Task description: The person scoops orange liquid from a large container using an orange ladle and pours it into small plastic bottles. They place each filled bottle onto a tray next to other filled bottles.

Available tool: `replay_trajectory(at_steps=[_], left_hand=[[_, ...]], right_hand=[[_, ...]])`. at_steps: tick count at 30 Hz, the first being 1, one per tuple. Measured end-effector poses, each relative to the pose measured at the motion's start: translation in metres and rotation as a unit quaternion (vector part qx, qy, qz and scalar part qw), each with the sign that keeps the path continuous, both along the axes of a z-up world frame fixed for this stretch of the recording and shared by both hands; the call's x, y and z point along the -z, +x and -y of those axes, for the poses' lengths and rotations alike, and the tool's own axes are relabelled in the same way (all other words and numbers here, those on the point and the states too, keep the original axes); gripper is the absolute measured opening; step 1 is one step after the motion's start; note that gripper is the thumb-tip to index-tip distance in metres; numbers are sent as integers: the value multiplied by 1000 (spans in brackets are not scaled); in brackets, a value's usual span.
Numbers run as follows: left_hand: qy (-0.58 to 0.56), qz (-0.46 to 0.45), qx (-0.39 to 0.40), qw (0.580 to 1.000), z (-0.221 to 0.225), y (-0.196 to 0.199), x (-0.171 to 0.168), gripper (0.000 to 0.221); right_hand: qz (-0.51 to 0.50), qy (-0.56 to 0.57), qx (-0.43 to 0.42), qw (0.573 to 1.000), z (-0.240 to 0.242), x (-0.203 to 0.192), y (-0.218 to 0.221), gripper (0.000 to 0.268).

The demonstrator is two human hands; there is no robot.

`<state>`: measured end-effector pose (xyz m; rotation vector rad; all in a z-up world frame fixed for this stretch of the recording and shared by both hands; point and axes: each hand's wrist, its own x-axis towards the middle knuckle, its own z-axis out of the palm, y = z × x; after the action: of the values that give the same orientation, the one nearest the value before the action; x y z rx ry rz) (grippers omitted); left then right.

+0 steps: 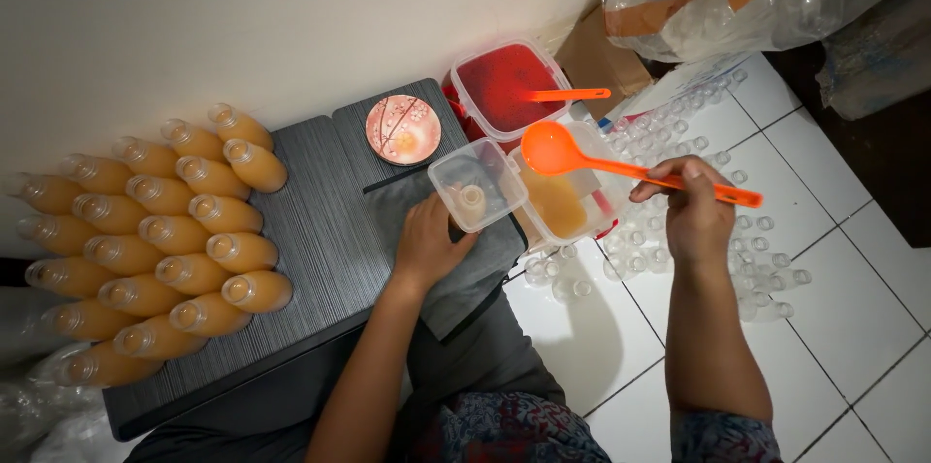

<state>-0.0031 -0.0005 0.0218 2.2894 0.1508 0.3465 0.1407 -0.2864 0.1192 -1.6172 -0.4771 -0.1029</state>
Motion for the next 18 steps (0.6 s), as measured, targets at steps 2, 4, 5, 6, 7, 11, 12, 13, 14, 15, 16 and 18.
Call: replay_trajectory(at_steps=[2,4,5,6,7,11,12,13,14,15,16,18], left_hand=[[2,3,2,1000,-1,-2,0,63],[2,4,4,1000,-1,-2,-2,63],[5,12,4,1000,-1,-3,-2,62],[8,20,4,1000,-1,-3,-3,62],[8,21,2,1000,-1,-4,-2,62],[8,24,4,1000,-3,-4,-4,66],[8,21,8,1000,-3,-5,-6,66],[7,19,5,1000,-2,-6,-8,66],[14,13,5,1000,-2,-6,-11,65],[21,7,4,1000,-1,-6,-14,64],[19,7,1,1000,-2,-5,-7,64],[29,26,-4,999,-2,-2,5,63]], right_hand=[[11,9,-11,1000,-5,-7,-3,41],[21,16,-24,999,-11,-13,-5,42],[32,18,-37,999,-14,-15,-6,42],[43,20,-51,998,-18,-17,-7,42],[43,19,-54,997,-22,-17,-10,42],[54,9,-74,996,-35,-24,-23,41],[57,0,-85,995,-38,-26,-28,39],[56,-1,-88,995,-39,-25,-31,39],[58,0,-92,994,-41,-24,-34,39],[60,1,-96,994,-43,-23,-37,40],[60,0,-100,993,-43,-22,-39,40],[74,-19,-102,992,-44,-19,-42,38]])
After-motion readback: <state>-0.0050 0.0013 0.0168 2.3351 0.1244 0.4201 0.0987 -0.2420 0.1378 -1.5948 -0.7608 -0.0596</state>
